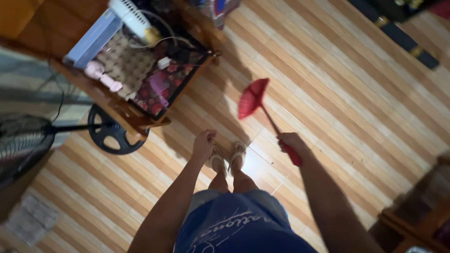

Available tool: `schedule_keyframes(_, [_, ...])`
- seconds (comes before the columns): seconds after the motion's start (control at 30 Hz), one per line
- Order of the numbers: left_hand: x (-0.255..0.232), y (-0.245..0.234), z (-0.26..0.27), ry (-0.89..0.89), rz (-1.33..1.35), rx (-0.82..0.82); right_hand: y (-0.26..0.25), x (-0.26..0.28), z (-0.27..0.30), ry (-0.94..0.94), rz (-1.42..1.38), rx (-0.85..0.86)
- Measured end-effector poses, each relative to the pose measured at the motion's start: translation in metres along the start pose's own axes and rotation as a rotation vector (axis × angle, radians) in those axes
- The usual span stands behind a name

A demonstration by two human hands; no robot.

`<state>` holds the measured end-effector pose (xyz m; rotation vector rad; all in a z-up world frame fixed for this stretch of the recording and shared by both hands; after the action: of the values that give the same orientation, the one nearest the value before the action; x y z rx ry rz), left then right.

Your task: The person sweeps the tiled floor with a small hand broom and a dustpan, then uses the broom and a cloth to dust and wipe the stand fan.

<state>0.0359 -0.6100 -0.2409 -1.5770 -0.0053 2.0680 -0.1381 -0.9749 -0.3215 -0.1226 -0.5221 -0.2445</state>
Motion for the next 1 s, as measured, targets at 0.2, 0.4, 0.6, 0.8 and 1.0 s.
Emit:
schedule_keyframes(0.2, [-0.055, 0.07, -0.02, 0.107, 0.001, 0.224, 0.0, 0.008, 0.117, 0.13, 0.332, -0.121])
schedule_keyframes(0.4, [-0.085, 0.131, -0.055, 0.124, 0.166, 0.403, 0.116, 0.043, 0.126, 0.002, -0.036, 0.002])
schedule_keyframes(0.6, [-0.108, 0.142, -0.081, 0.118, 0.027, 0.504, 0.06, -0.004, 0.03, 0.052, -0.193, -0.164])
schedule_keyframes(0.8, [-0.12, 0.116, -0.124, 0.013, -0.234, 0.652, -0.055, -0.038, 0.026, 0.153, -0.153, -0.468])
schedule_keyframes(1.0, [-0.094, 0.101, -0.19, 0.108, -0.052, 0.89, 0.076, 0.053, 0.088, 0.121, -0.145, -0.398])
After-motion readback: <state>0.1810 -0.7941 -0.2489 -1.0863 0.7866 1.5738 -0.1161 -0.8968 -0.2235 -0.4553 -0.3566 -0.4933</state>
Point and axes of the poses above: each hand's wrist, its own z-axis away from the middle knuckle, its own y-axis out of the palm, x = y × z, the point moved 7 cm from there along -z, towards the middle knuckle, and after that the axes turned 14 degrees about z, right-handed, at the moved point
